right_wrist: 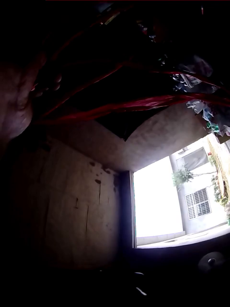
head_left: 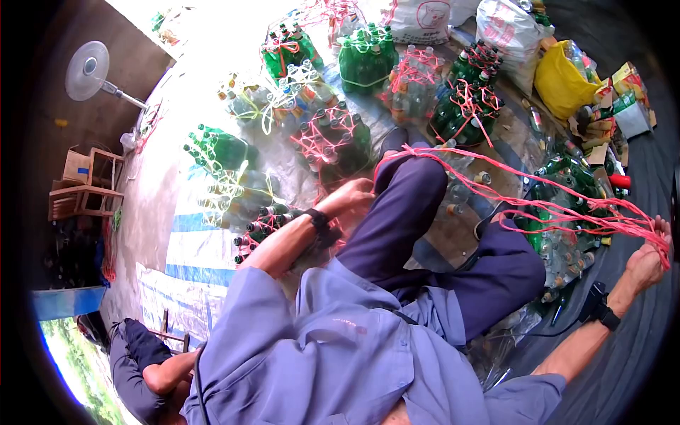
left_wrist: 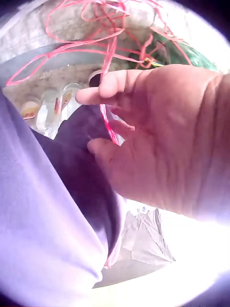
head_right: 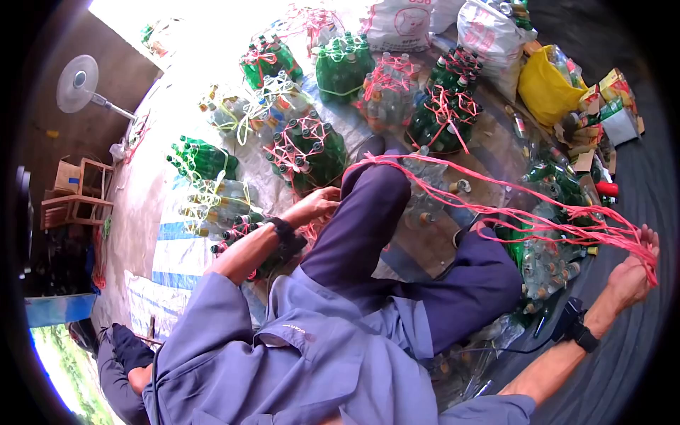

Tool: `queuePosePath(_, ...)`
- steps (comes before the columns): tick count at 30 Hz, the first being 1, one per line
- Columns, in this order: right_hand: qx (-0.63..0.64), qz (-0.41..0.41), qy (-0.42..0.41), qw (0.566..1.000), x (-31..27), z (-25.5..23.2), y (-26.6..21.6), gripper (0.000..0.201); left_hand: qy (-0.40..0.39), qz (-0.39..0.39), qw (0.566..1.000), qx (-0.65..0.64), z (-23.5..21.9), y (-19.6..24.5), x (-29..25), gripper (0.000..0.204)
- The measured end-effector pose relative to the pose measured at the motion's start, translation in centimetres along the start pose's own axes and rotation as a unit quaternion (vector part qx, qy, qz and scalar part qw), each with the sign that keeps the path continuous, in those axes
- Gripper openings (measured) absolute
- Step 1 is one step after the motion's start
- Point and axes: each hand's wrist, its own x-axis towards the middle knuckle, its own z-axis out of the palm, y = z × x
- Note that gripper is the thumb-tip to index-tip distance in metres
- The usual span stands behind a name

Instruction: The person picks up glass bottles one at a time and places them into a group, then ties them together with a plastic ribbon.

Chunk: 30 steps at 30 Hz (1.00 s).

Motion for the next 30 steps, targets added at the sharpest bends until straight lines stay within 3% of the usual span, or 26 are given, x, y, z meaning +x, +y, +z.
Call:
queuePosePath(1,-0.013,-0.001,-0.001,1.0,-0.3,0.0,-0.1,0.042,-0.023,-0.038,0.998,0.048,0.7,1.5,-0.1,0.05)
queuePosePath(2,-0.016,-0.001,0.001,1.0,-0.3,-0.5,0.1,0.042,-0.016,0.019,1.0,-0.009,1.4,-1.7,1.7,0.05)
queuePosePath(3,-0.003,0.006,-0.007,1.0,-0.2,-1.0,0.3,0.042,-0.018,0.019,1.0,-0.009,1.4,-3.4,2.7,0.05)
queuePosePath(5,0.009,0.015,-0.013,1.0,-0.3,-1.6,0.5,0.042,-0.034,0.01,0.995,0.089,1.0,-5.3,3.7,0.051)
queuePosePath(7,0.013,0.024,0.006,1.0,-0.6,-1.7,0.7,0.042,-0.027,0.022,0.997,0.067,1.0,-4.4,2.7,0.046)
queuePosePath(9,0.019,0.028,0.007,0.999,-0.3,-2.2,1.2,0.042,0.096,0.08,0.983,0.131,0.6,-3.3,1.9,0.041)
queuePosePath(10,0.021,0.03,0.01,0.999,-0.2,-2.5,1.5,0.041,0.146,0.099,0.981,0.086,0.8,-3.1,1.9,0.048)
queuePosePath(11,0.022,0.03,0.011,0.999,-0.2,-2.7,1.7,0.041,0.166,0.093,0.977,0.098,-0.1,-4.4,3.0,0.057)
queuePosePath(13,0.041,0.061,0.036,0.997,-0.6,-2.6,1.6,0.041,0.239,0.07,0.949,0.194,0.0,-2.9,3.8,0.06)
queuePosePath(17,0.04,0.065,0.014,0.997,-0.5,-3.8,3.0,0.041,0.206,0.161,0.958,0.121,0.0,-4.5,7.1,0.063)
queuePosePath(19,0.059,0.069,0.01,0.996,-0.7,-4.1,3.1,0.04,0.053,0.199,0.974,-0.099,0.8,-4.2,8.0,0.061)
queuePosePath(21,0.057,0.067,0.015,0.996,-0.6,-4.3,2.9,0.04,0.045,0.185,0.975,-0.114,1.0,-4.1,8.0,0.057)
queuePosePath(25,0.049,0.065,0.023,0.996,-0.9,-4.3,2.2,0.039,0.093,0.07,0.993,-0.022,-0.2,-2.5,6.2,0.043)
queuePosePath(27,0.046,0.066,0.016,0.997,-0.8,-4.7,2.6,0.038,0.05,-0.02,0.989,0.137,-0.9,1.9,3.3,0.021)
queuePosePath(28,0.046,0.07,0.005,0.996,-0.9,-4.7,2.7,0.037,0.063,0.035,0.987,0.142,-1.8,1.0,4.1,0.017)
queuePosePath(30,0.042,0.078,0.008,0.996,-1.6,-4.3,2.8,0.036,0.067,0.021,0.992,0.107,-3.6,1.9,4.6,0.017)
